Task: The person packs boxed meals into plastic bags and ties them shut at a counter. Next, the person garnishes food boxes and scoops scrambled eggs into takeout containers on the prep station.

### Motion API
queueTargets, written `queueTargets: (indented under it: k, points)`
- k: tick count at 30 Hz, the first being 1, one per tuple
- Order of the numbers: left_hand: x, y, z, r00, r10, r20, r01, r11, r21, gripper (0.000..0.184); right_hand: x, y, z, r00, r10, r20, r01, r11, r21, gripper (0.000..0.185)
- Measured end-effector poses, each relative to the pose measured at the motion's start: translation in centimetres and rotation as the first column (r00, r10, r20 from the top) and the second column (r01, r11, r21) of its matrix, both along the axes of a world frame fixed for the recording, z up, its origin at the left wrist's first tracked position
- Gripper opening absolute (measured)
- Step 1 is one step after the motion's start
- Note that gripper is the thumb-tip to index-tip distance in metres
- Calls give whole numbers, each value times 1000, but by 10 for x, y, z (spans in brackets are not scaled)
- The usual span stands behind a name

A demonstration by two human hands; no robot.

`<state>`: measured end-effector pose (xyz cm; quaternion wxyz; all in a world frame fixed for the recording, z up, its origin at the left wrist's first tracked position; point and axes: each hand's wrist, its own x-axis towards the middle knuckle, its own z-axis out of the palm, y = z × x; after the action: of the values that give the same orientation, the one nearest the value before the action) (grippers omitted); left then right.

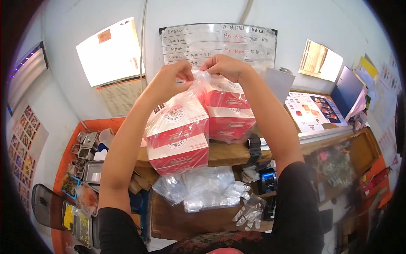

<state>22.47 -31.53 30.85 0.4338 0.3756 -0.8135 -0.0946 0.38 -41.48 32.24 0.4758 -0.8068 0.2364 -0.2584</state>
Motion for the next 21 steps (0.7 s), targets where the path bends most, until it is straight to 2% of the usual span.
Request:
queueTargets:
  k: [1, 5, 7, 8, 10, 11, 13, 14, 16, 17, 19, 21]
  points:
    - [2, 2, -2, 995, -17, 102, 27, 995, -93, 14, 1, 0, -1, 1000, 1, 2, -1, 1000, 0, 19]
    - [1, 9, -7, 997, -49, 62, 59, 982, -178, 12, 3, 1, -2, 999, -49, -23, 50, 997, 53, 19]
    - [0, 13, -4, 975, 14, 223, 69, 931, -359, 11, 2, 4, -1, 999, -48, -23, 49, 997, 61, 19]
    - [0, 14, -2, 975, 10, 223, 72, 931, -358, 11, 2, 5, 0, 998, -50, -41, 52, 997, 49, 19]
    - [-2, 16, -1, 927, 62, 371, 115, 892, -437, 13, 0, 6, -1, 997, -58, -57, 61, 997, 42, 20]
    - [-3, 14, -4, 926, 57, 373, 120, 893, -435, 13, 0, 6, -1, 997, -57, -55, 60, 997, 55, 20]
    - [-3, 8, -8, 940, 63, 334, 145, 814, -563, 14, 0, 6, -1, 997, -58, -49, 61, 996, 67, 21]
    - [-3, 7, -9, 940, 62, 336, 148, 814, -562, 14, 0, 6, -1, 997, -59, -47, 62, 996, 67, 20]
    - [-7, 10, -8, 979, -44, 199, 119, 917, -381, 14, 0, 7, -1, 997, -59, -43, 61, 996, 67, 20]
    - [-7, 10, -9, 979, -44, 200, 119, 917, -380, 14, 0, 7, -1, 998, -57, -41, 60, 995, 76, 20]
    - [-7, 10, -10, 994, -64, 85, 82, 970, -230, 13, 0, 7, -1, 998, -53, -35, 56, 995, 87, 20]
    - [-5, 7, -11, 994, -83, 65, 96, 969, -226, 13, 0, 6, -2, 998, -58, -40, 61, 994, 88, 20]
